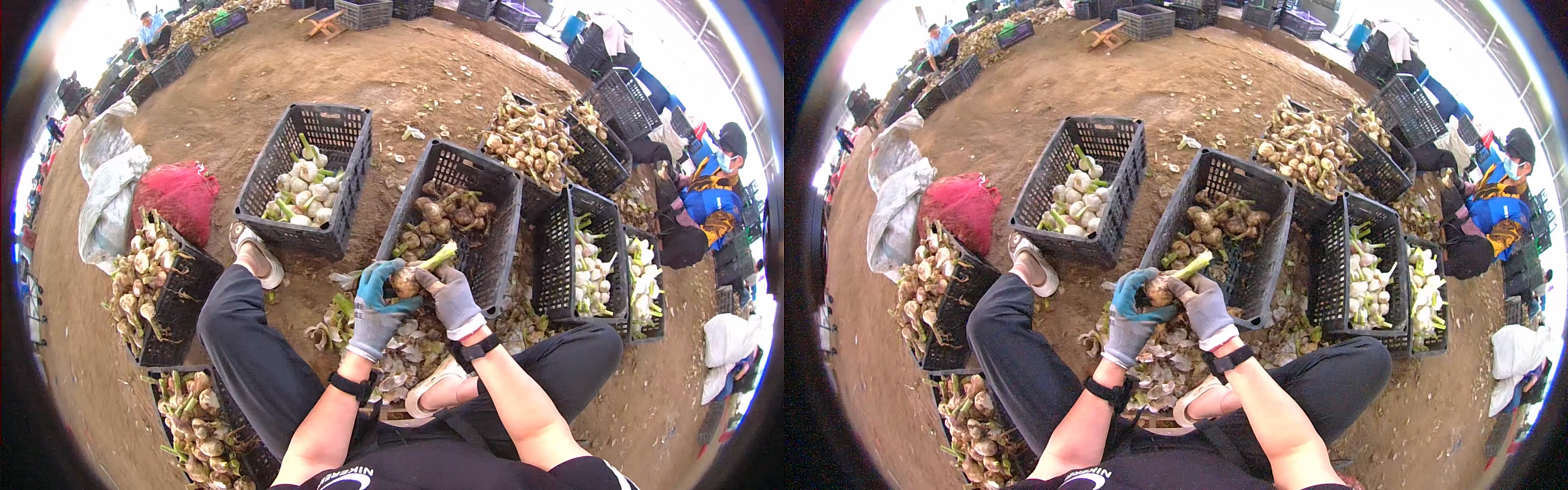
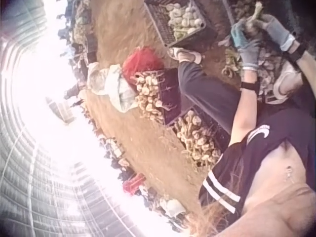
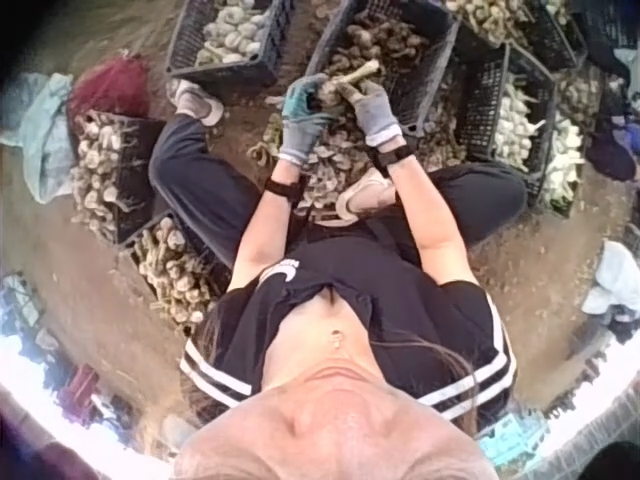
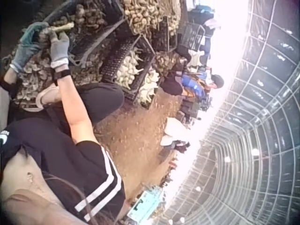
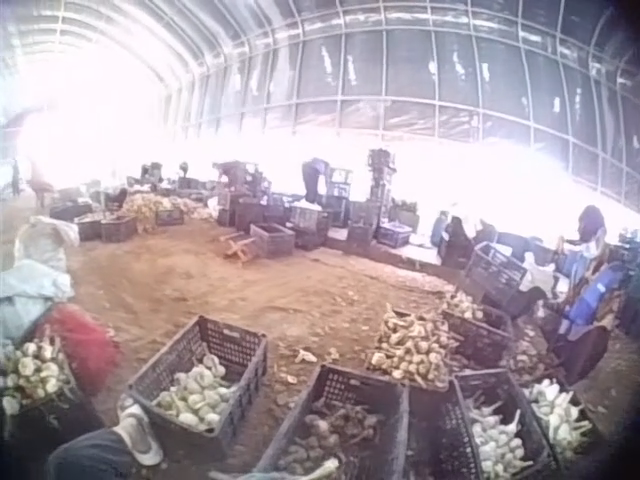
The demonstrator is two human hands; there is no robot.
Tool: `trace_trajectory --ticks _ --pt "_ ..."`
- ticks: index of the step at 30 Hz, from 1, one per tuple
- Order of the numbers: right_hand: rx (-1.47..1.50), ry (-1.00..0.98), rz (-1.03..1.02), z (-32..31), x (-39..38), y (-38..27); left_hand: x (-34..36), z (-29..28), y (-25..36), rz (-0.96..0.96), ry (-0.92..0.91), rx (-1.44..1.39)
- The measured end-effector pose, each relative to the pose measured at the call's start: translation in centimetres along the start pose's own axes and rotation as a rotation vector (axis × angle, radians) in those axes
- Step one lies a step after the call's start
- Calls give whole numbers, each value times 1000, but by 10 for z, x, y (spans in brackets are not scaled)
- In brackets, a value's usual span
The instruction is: Peeling and sorting white vegetable bulbs into plastic crates.
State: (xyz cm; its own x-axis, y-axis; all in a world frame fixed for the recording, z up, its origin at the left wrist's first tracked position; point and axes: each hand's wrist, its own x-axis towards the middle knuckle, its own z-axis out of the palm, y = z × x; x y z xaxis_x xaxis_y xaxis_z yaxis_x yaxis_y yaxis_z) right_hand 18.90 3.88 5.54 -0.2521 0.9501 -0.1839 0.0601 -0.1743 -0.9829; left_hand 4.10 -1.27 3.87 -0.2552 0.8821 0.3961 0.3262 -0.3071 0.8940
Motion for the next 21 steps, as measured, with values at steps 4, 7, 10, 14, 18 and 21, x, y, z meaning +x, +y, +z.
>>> trace_trajectory --ticks 4,7,10,14,18,21 --pt "151 -128 -7 -10 -2 -4 1 -7 11 41 -74 92" --pt "-16 -141 49 -12 0 -2 0 -8 11 23 -61 99" --pt "205 -189 43 -10 -2 2 -3 -7 8 5 -75 -3" --pt "214 -288 34 -13 -2 5 -8 0 -1 -520 4 -871" --pt "-617 -159 -660 -19 1 4 -12 1 -17 -883 26 -1442" --pt "-720 -123 -635 -11 1 9 -13 -1 -27 -931 -423 -1691"
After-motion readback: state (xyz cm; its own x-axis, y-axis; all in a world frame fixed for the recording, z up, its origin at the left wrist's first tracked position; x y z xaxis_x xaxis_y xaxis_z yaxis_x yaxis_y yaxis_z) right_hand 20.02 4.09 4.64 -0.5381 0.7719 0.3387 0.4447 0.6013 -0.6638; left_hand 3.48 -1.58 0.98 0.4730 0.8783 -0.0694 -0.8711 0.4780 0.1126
